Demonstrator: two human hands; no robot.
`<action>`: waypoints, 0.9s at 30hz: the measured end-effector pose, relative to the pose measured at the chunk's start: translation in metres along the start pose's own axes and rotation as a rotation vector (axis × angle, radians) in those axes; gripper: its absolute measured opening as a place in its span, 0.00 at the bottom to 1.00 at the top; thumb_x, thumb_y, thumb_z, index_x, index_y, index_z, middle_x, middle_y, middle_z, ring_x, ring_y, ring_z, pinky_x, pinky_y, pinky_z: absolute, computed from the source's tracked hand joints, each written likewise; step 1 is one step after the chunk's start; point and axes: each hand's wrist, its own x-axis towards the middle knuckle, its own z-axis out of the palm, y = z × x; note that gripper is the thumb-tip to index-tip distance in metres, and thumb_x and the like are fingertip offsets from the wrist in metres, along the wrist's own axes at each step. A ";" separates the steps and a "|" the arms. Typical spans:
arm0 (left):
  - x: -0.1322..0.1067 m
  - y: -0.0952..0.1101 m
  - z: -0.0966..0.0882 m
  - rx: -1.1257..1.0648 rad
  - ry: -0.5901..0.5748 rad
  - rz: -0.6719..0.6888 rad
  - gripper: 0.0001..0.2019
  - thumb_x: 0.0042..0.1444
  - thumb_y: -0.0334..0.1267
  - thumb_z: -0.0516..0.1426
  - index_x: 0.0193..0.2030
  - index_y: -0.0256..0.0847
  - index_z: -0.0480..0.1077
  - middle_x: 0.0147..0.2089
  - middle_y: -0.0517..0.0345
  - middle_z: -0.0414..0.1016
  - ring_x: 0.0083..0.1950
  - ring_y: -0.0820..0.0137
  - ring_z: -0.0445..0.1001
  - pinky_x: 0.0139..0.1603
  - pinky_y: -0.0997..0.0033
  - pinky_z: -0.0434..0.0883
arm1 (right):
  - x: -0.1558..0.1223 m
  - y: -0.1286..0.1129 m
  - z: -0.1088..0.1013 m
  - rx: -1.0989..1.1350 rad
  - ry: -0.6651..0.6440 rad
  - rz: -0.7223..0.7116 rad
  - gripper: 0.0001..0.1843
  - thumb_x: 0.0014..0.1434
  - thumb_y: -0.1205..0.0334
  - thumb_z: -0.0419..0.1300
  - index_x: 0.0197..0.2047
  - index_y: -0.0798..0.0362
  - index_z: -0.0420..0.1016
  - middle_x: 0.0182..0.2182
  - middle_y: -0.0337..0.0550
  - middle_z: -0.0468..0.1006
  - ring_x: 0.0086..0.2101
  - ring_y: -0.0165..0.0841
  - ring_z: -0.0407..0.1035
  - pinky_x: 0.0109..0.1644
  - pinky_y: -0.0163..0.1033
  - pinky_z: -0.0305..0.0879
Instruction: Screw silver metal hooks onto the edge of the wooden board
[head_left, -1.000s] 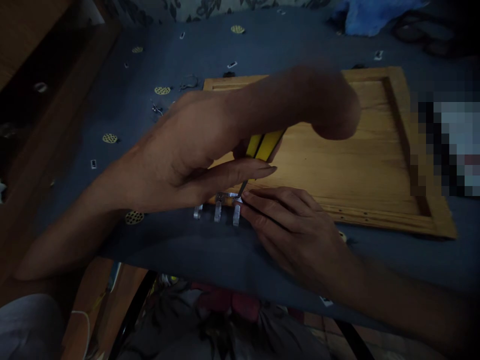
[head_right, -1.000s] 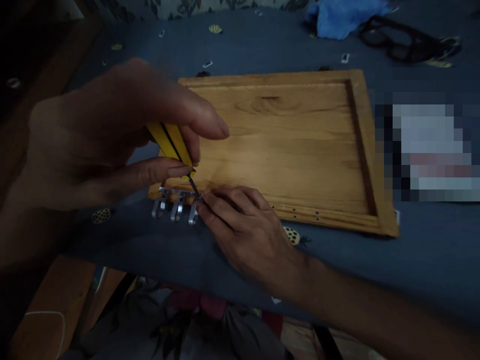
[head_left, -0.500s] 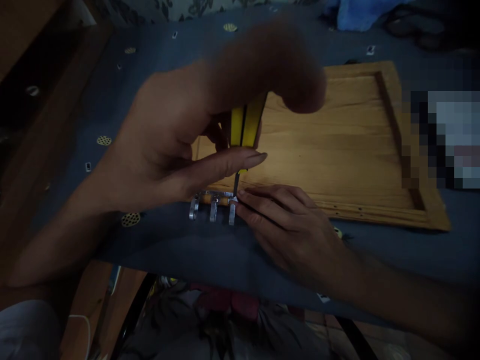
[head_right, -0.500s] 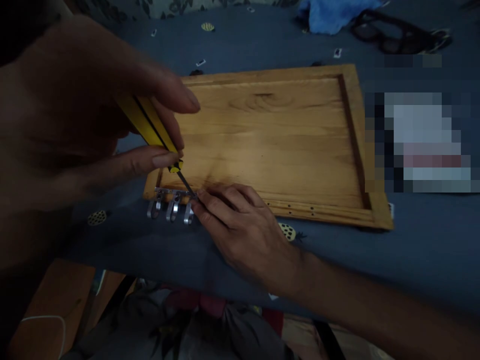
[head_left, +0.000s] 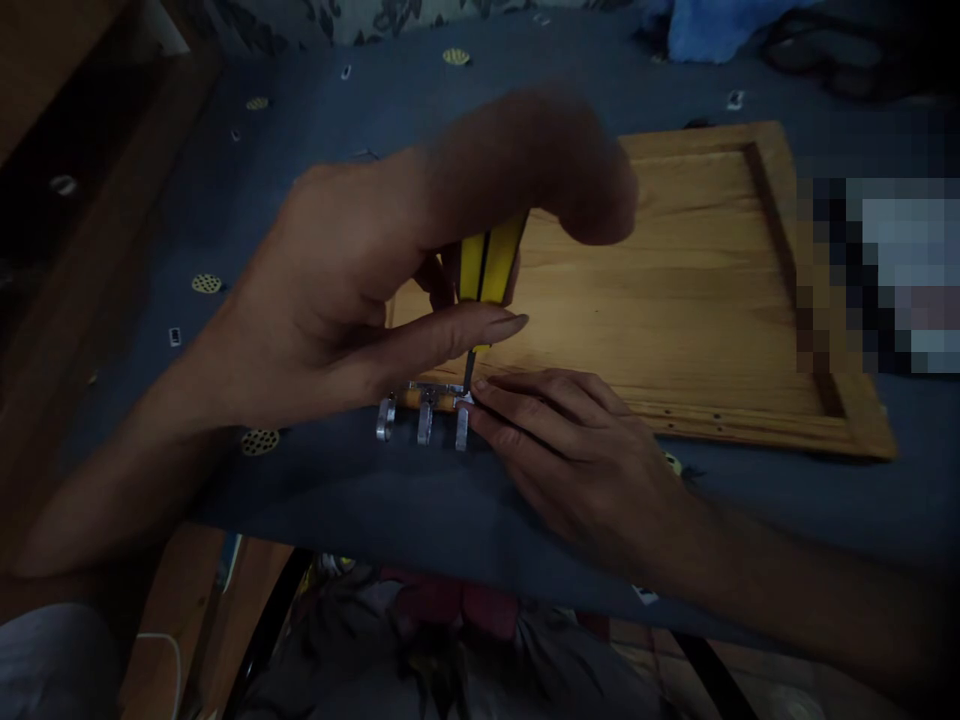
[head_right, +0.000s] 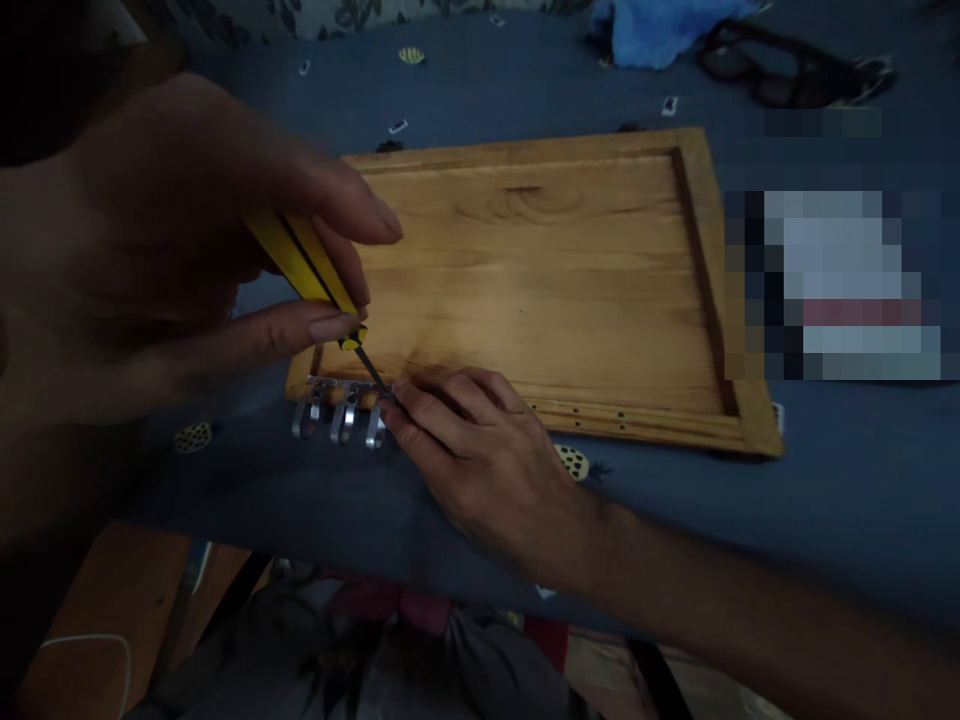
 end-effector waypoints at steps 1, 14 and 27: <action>0.001 0.000 0.000 0.010 -0.013 0.013 0.19 0.72 0.49 0.50 0.59 0.37 0.66 0.55 0.53 0.79 0.43 0.67 0.82 0.40 0.63 0.77 | 0.000 0.000 0.000 0.005 0.000 -0.002 0.16 0.71 0.70 0.55 0.58 0.63 0.76 0.54 0.52 0.83 0.53 0.45 0.74 0.52 0.51 0.74; -0.004 0.013 -0.002 -0.025 -0.033 -0.133 0.17 0.65 0.29 0.62 0.58 0.42 0.67 0.55 0.58 0.81 0.46 0.69 0.83 0.48 0.64 0.79 | 0.000 0.000 0.001 -0.003 0.003 -0.007 0.16 0.71 0.69 0.54 0.57 0.61 0.78 0.53 0.53 0.84 0.53 0.45 0.74 0.53 0.51 0.73; -0.004 0.005 0.008 0.110 0.088 -0.074 0.13 0.67 0.35 0.61 0.55 0.45 0.68 0.43 0.61 0.81 0.42 0.64 0.82 0.42 0.61 0.75 | 0.001 -0.001 0.000 -0.023 0.012 0.002 0.17 0.73 0.69 0.51 0.57 0.59 0.78 0.52 0.49 0.84 0.52 0.42 0.75 0.53 0.49 0.75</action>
